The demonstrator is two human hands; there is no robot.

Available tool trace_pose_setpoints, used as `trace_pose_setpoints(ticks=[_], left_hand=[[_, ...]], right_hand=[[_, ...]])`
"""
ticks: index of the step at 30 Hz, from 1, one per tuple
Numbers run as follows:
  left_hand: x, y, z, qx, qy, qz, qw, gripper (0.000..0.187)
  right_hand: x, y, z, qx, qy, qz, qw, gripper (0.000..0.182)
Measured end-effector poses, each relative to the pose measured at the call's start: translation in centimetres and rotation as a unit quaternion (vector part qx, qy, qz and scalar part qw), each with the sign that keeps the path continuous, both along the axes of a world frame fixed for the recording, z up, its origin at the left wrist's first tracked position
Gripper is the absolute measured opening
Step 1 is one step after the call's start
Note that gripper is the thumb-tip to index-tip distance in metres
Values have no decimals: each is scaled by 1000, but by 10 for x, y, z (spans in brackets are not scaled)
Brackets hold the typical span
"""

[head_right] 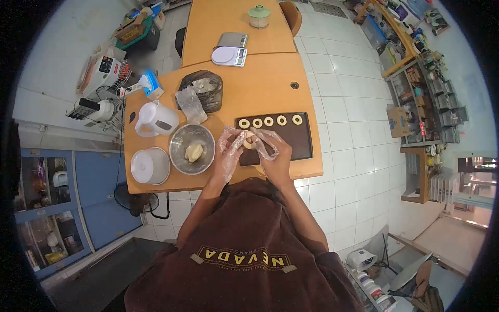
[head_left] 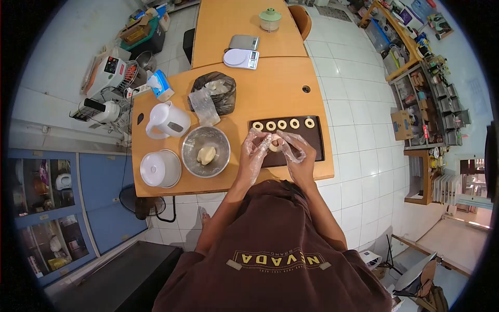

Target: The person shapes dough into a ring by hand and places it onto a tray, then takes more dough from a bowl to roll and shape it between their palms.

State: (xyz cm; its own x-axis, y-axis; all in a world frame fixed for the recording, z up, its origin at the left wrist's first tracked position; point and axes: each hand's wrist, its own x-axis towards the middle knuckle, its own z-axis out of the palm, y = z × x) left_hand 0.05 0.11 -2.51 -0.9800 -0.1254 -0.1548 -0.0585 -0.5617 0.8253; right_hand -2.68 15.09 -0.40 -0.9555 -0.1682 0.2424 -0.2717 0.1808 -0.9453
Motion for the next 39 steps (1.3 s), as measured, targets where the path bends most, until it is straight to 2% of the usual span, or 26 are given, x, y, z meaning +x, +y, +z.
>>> trace_pose_setpoints(ticks=[4, 9, 13, 16, 19, 24, 26, 30, 36, 37, 39], left_hand=[[0, 2, 5, 24, 3, 18, 1000, 8], [4, 1, -4, 74, 0, 10, 997, 12], [1, -6, -5, 16, -14, -49, 999, 13], [1, -9, -6, 1, 4, -52, 999, 13], [2, -7, 0, 14, 5, -31, 999, 12], [2, -5, 15, 71, -19, 4, 997, 10], [1, -11, -2, 34, -7, -2, 999, 9], [-3, -22, 0, -51, 37, -30, 998, 8], [-2, -22, 30, -40, -17, -16, 999, 10], [-3, -23, 28, -69, -10, -25, 997, 10], [-3, -28, 20, -124, 4, -43, 991, 10]], right_hand=[[5, -5, 7, -24, -80, -7, 996, 29], [3, -4, 15, 17, -41, -6, 999, 30], [7, -7, 9, -10, -38, -8, 999, 29], [6, 0, 1, 53, 10, 14, 998, 28], [7, -1, 18, 50, -7, 19, 999, 28], [5, -9, 10, -79, -68, 19, 994, 26], [6, -12, 14, -115, -109, 25, 987, 25], [7, -14, 12, -134, -159, 25, 978, 26], [7, -24, 6, -224, -197, 4, 954, 25], [7, -25, 6, -237, -203, 1, 950, 25], [7, -25, 14, -201, -205, 12, 958, 24]])
